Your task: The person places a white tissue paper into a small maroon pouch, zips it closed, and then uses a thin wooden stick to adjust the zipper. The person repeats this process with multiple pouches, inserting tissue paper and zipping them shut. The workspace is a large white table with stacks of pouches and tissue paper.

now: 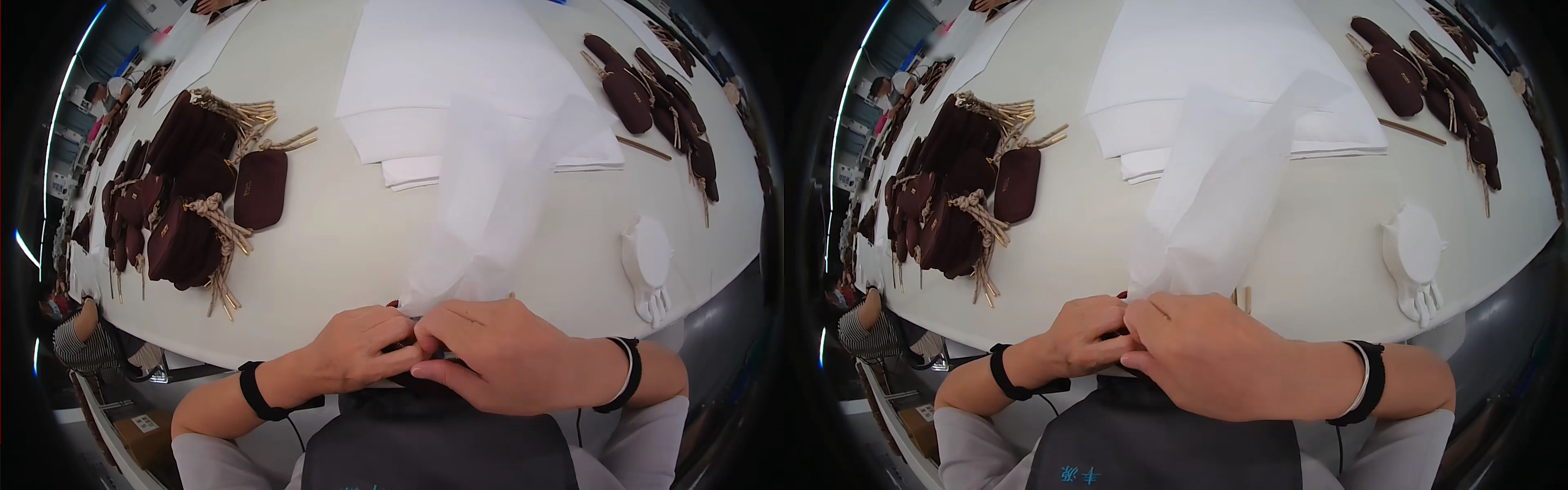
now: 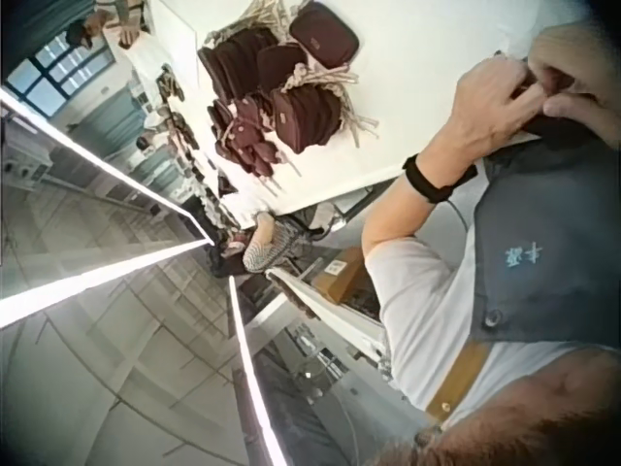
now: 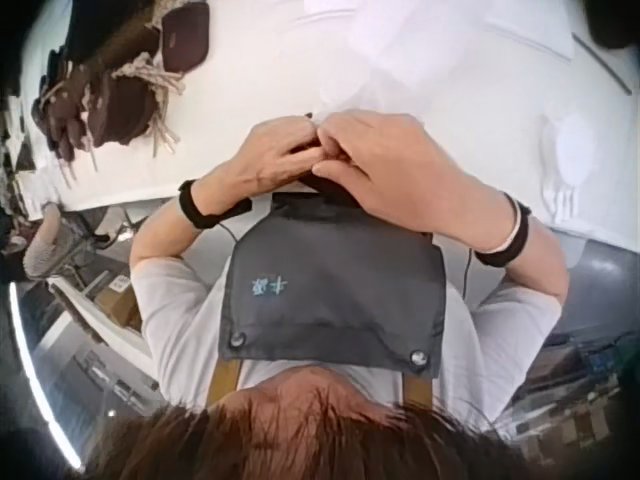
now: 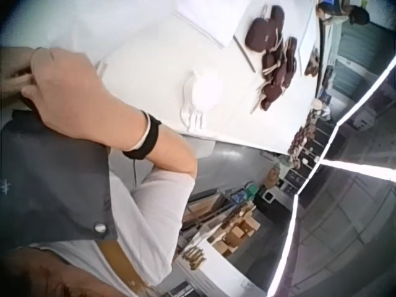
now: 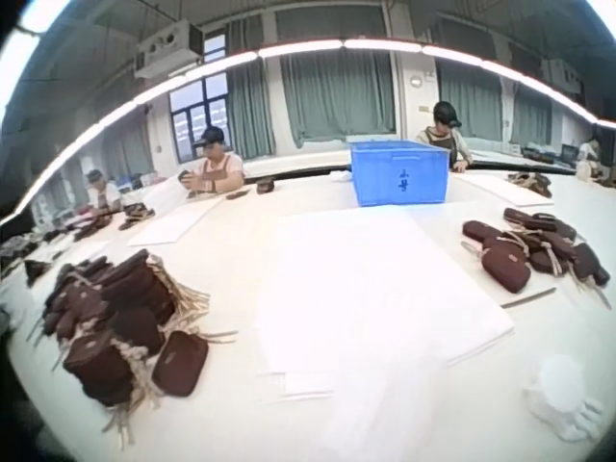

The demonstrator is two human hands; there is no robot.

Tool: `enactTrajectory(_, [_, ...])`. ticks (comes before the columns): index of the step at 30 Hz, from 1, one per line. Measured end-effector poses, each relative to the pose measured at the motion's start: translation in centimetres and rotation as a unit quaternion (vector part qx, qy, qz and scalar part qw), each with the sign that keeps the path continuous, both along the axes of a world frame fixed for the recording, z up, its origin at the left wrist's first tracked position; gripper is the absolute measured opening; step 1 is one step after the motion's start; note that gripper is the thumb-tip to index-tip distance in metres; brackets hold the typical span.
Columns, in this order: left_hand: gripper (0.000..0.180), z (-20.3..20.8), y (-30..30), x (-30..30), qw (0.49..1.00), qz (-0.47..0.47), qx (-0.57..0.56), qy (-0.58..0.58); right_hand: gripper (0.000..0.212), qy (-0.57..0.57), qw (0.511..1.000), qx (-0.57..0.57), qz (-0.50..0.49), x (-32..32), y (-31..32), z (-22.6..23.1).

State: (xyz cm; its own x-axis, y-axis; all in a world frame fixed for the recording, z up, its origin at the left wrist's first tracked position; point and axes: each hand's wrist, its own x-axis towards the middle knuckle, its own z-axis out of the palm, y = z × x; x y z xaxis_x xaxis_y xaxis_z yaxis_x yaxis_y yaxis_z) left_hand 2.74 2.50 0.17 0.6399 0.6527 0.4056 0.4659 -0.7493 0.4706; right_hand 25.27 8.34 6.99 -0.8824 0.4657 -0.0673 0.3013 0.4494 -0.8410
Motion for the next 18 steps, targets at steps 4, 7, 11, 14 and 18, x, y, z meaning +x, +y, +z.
enactTrajectory(4, [0.015, -1.3, -1.6, -0.1, 0.997, 0.023, 0.069, -0.039, 0.042, -0.117, 0.945, -0.300, 0.054, -1.9, 1.9, -0.3])
enactTrajectory(7, [0.012, -1.7, -2.0, 0.0, 0.991, 0.047, 0.101, -0.079, 0.054, -0.116, 0.884, -0.442, 0.104, -3.0, 2.6, -2.2])
enactTrajectory(11, [0.015, -1.5, -1.9, -0.4, 0.991, 0.035, 0.099, -0.078, 0.057, -0.207, 0.830, -0.444, 0.266, -5.1, 3.5, -3.4])
enactTrajectory(14, [0.020, -1.5, -2.2, -1.1, 0.996, 0.023, 0.064, -0.062, 0.062, -0.201, 0.816, -0.423, 0.338, -5.8, 2.8, -5.3])
enactTrajectory(18, [0.016, -1.2, -1.2, -1.4, 0.998, 0.025, 0.003, -0.052, 0.051, -0.159, 0.867, -0.414, 0.228, -5.0, 1.9, -6.1])
